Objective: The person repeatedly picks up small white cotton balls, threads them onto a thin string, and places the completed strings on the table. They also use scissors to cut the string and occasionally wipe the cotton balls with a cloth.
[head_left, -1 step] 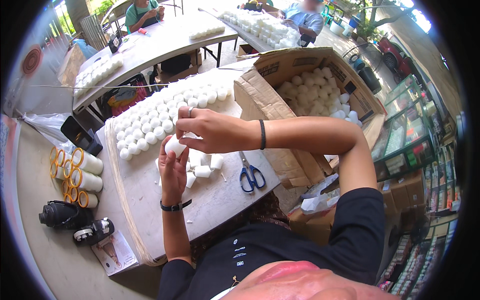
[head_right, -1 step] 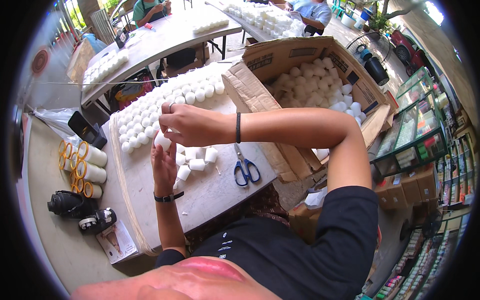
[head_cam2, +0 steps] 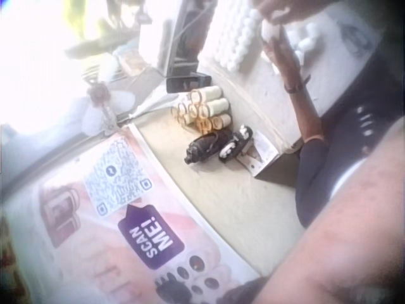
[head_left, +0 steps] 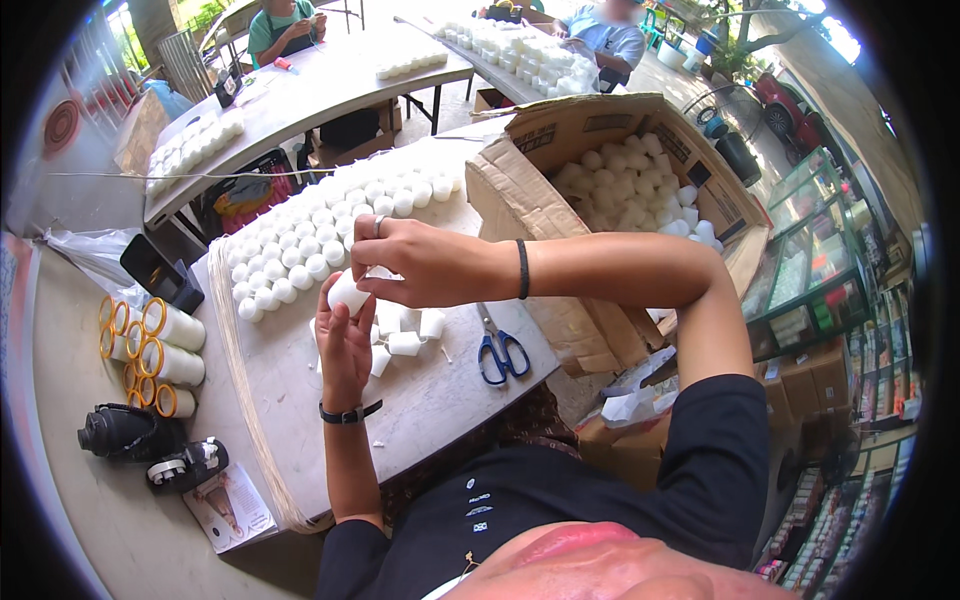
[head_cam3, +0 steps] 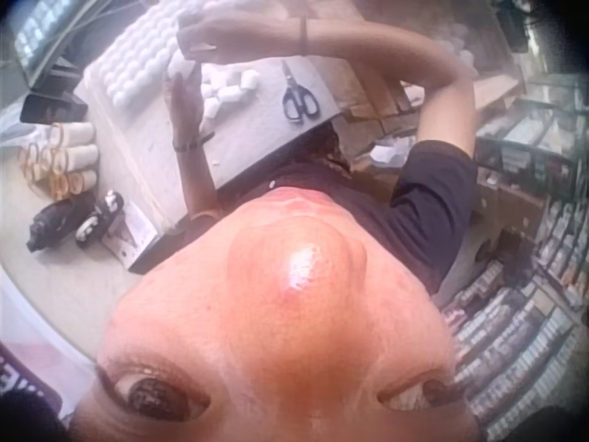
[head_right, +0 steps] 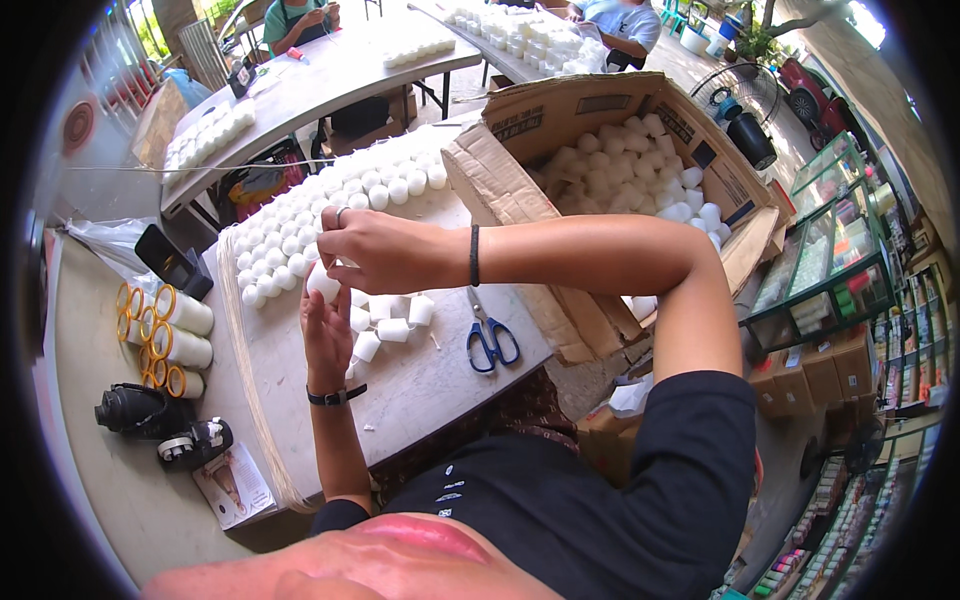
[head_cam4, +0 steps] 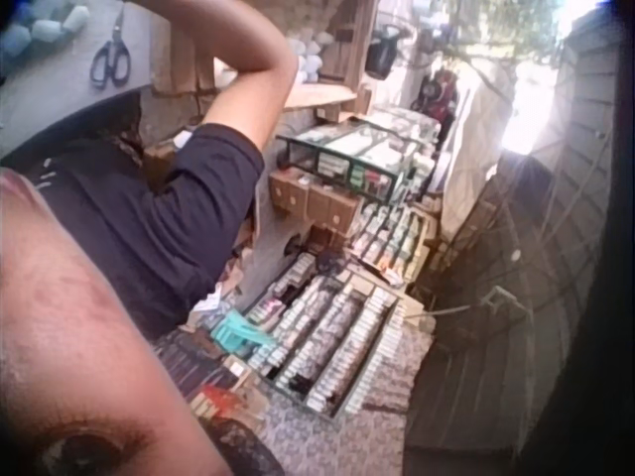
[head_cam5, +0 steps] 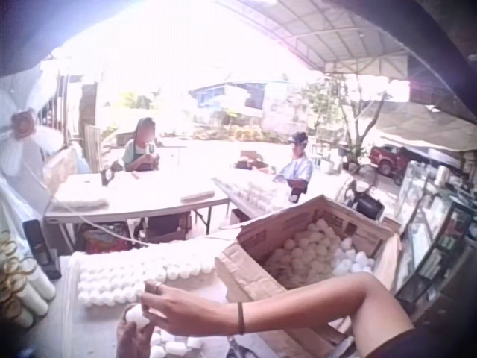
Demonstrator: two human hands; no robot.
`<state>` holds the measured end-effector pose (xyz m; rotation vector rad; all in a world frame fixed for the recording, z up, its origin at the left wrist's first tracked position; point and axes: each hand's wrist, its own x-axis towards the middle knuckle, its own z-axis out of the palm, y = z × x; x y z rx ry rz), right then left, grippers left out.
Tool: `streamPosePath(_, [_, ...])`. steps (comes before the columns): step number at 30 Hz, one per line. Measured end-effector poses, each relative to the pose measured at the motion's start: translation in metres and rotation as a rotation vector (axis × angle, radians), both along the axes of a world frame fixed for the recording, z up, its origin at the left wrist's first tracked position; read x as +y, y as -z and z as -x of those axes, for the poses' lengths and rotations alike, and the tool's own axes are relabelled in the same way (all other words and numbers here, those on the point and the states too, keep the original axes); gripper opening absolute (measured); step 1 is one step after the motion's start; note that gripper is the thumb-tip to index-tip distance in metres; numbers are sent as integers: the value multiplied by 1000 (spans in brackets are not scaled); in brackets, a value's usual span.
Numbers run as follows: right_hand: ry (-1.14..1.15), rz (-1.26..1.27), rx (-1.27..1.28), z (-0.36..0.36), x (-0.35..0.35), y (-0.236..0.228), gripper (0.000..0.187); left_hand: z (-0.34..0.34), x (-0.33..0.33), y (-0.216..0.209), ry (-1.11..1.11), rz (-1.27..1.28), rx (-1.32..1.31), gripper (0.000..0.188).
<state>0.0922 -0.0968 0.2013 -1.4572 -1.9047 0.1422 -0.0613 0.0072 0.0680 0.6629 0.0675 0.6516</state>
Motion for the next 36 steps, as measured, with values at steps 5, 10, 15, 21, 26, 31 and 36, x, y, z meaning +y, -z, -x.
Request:
streamPosePath(5, [6,11,7,-2,1,-1,11,2,3,0,8,37,-4,55])
streamPosePath(10, [-25,38,-18,-2,0,-3,15,3,2,1,16,61,-3,55])
streamPosePath(15, [-37,81,-41,-7,1,1,12,0,1,1,17,3,7,55])
streamPosePath(21, [-5,-15,29,3,2,-3,23,-2,1,1,-3,21,6,55])
streamPosePath(26, [3,49,145,4,2,-3,23,-1,3,4,23,48,1,53])
streamPosePath(31, [27,105,96,2,2,-3,29,-1,-1,-2,3,43,11,53])
streamPosePath(36, [29,143,71,-2,2,-5,31,1,0,-4,11,45,-17,53])
